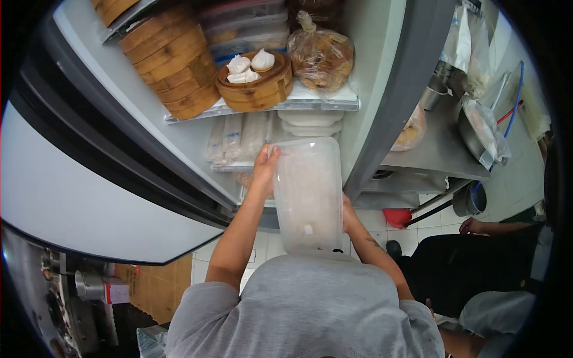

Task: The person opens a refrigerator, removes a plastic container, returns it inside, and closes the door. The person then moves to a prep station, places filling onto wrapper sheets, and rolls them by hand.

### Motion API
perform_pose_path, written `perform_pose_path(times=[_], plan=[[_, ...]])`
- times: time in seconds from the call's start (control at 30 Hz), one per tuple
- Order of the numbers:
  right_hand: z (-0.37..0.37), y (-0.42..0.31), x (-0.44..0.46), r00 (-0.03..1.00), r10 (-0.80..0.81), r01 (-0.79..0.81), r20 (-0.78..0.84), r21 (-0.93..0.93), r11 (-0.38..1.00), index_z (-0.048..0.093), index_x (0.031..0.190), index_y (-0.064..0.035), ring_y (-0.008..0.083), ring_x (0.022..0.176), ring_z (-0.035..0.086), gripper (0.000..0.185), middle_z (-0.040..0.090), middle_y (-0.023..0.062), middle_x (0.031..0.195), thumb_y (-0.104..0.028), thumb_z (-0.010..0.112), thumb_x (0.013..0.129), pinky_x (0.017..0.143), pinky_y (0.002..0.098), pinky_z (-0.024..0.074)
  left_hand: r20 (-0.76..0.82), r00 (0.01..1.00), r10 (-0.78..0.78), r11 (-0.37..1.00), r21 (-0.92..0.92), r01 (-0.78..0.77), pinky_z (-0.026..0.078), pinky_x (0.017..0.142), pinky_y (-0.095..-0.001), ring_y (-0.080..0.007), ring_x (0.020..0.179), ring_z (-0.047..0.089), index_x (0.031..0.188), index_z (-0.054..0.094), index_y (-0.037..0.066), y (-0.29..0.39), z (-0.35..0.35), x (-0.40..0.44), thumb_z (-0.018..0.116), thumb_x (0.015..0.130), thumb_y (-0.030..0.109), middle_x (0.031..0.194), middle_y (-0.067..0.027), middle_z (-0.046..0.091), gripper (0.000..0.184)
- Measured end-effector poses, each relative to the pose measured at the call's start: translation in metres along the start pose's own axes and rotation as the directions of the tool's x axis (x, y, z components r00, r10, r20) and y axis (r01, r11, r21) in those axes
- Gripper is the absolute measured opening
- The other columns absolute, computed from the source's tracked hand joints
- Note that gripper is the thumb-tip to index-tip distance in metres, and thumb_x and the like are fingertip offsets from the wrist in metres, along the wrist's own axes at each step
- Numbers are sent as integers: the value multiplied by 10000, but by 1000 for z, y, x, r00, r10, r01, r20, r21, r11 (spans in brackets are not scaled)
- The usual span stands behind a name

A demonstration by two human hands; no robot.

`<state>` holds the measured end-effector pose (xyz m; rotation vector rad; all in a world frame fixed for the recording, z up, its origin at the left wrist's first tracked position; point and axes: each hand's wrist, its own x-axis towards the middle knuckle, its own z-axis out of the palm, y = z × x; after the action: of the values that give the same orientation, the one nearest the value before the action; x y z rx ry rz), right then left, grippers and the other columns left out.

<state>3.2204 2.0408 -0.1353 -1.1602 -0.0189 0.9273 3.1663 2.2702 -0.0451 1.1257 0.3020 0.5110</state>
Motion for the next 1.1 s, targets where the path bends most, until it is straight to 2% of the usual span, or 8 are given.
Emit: perform_pose_path(times=[0.17, 0.33, 0.4, 0.47, 0.6, 0.7, 0.87, 1.1], plan=[[5, 6, 9, 988, -156, 153, -20, -111, 982, 488, 1309, -29, 154, 1007, 577, 414, 594, 79, 1147, -224, 545, 948, 854, 266, 468, -267, 963, 23, 989, 147, 17, 479, 639, -260, -85, 739, 550, 1023, 525, 104, 31, -23, -15, 573, 947, 248, 881, -7, 588, 169], [9, 3, 4, 991, -130, 128, -42, -54, 990, 485, 1315, -15, 155, 1067, 549, 451, 581, 86, 1193, -288, 537, 958, 911, 281, 432, -468, 852, 237, 964, 3, -266, 500, 642, -298, -143, 748, 584, 1119, 514, 75, 96, -105, -55, 595, 917, 193, 870, -28, 574, 248], [7, 5, 2, 987, -153, 151, -42, -39, 988, 480, 1317, -9, 164, 1087, 540, 471, 573, 92, 1212, -312, 533, 960, 936, 291, 418, -602, 754, 263, 942, -9, -335, 515, 619, -300, -165, 746, 604, 989, 538, 64, 122, -113, -84, 613, 865, 132, 864, -49, 601, 159], [9, 3, -3, 989, -144, 143, -36, -25, 989, 477, 1313, 2, 174, 1087, 542, 472, 570, 99, 1219, -308, 530, 961, 937, 296, 421, -600, 630, 493, 857, 210, -470, 517, 582, -290, -181, 666, 599, 989, 538, 67, 141, -123, -115, 621, 861, 146, 788, -82, 594, 171], [9, 7, -12, 994, -110, 110, -2, 7, 994, 459, 1323, 13, 185, 1095, 542, 484, 559, 105, 1235, -304, 523, 963, 945, 305, 422, -664, 353, 660, 671, 307, -675, 523, 768, -361, -223, 904, 583, 1107, 517, 68, 178, -115, -140, 547, 897, 144, 983, -108, 575, 225], [11, 13, -10, 996, -90, 88, 18, 93, 992, 446, 1324, 20, 200, 1098, 548, 501, 556, 112, 1233, -314, 525, 960, 936, 318, 438, -708, 533, 463, 739, -23, -673, 479, 884, -402, -261, 1001, 556, 1167, 496, 22, 151, -125, -128, 547, 921, 206, 1126, -152, 545, 312], [21, -1, -27, 1000, -29, 30, -8, 111, 993, 426, 1323, 26, 229, 1108, 554, 543, 547, 135, 1241, -353, 534, 949, 922, 342, 464, -704, 700, 123, 877, -253, -408, 437, 935, -496, -292, 1116, 508, 1181, 505, 18, 94, -111, -137, 492, 963, 250, 1189, -151, 528, 319], [20, -3, -33, 999, -41, 42, -7, 146, 988, 422, 1328, 23, 238, 1129, 546, 570, 534, 141, 1261, -372, 548, 938, 935, 356, 462, -673, 698, 244, 788, -282, -547, 409, 948, -486, -289, 1117, 476, 1210, 509, 89, 120, -81, -143, 497, 969, 289, 1279, -124, 476, 314]])
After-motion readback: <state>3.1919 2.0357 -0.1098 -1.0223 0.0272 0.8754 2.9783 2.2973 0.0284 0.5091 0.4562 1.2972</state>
